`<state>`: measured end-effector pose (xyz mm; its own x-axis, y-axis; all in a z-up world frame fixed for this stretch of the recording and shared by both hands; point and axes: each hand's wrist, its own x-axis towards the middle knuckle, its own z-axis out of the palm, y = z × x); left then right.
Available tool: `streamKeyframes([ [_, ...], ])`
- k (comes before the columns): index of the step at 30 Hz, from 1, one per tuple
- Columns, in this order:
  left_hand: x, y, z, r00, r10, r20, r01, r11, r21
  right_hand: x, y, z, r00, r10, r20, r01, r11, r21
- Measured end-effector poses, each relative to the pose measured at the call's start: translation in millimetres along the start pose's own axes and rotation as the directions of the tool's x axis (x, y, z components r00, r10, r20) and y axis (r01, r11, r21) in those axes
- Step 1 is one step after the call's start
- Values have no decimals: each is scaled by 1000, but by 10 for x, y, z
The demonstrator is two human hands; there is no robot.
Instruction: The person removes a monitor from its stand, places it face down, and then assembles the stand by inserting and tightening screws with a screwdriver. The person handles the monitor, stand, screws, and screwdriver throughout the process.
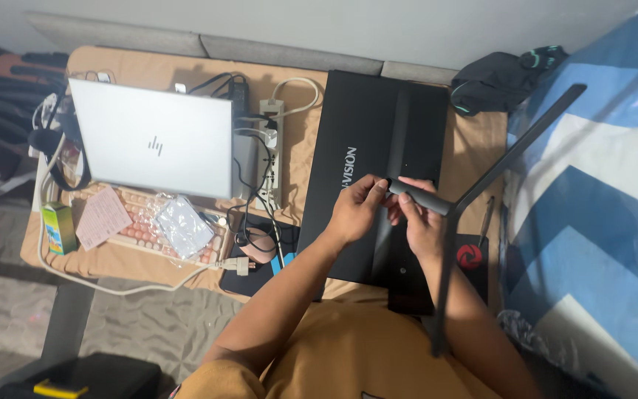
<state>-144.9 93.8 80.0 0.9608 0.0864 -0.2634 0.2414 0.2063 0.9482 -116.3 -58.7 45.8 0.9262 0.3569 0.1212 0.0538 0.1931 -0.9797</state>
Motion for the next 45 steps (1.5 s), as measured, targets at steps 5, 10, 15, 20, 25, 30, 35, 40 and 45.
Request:
streamKeyframes([
  [5,-86,97,-23,999,51,7,-52,967,250,-247,-16,142,998,-59,28,60,998,-29],
  [10,-162,83,0,997,-19,72,-4,950,311,-561,92,182,991,-69,116,72,997,-21],
  [15,-269,-63,59,985,-88,149,25,925,380,-861,96,70,988,-10,152,18,998,-52],
  [20,-313,-247,167,967,-78,241,-9,941,339,-1141,5,-54,988,115,99,-91,972,-216],
  [25,-237,-235,194,944,20,330,-142,926,351,-1338,-73,-163,991,83,109,-46,952,-304],
  [30,-149,-29,78,843,-46,536,-215,884,415,-1454,-346,-253,990,-128,53,139,901,-410],
  [35,-131,30,64,618,-122,777,-295,880,373,-1417,-882,-149,872,-335,357,483,467,-741],
  [40,-122,-70,102,445,9,895,-450,867,215,-1247,-1050,242,775,-285,565,622,180,-762],
  [45,-103,-265,47,454,-283,845,-243,873,424,-1168,-967,356,755,-139,641,655,108,-748],
])
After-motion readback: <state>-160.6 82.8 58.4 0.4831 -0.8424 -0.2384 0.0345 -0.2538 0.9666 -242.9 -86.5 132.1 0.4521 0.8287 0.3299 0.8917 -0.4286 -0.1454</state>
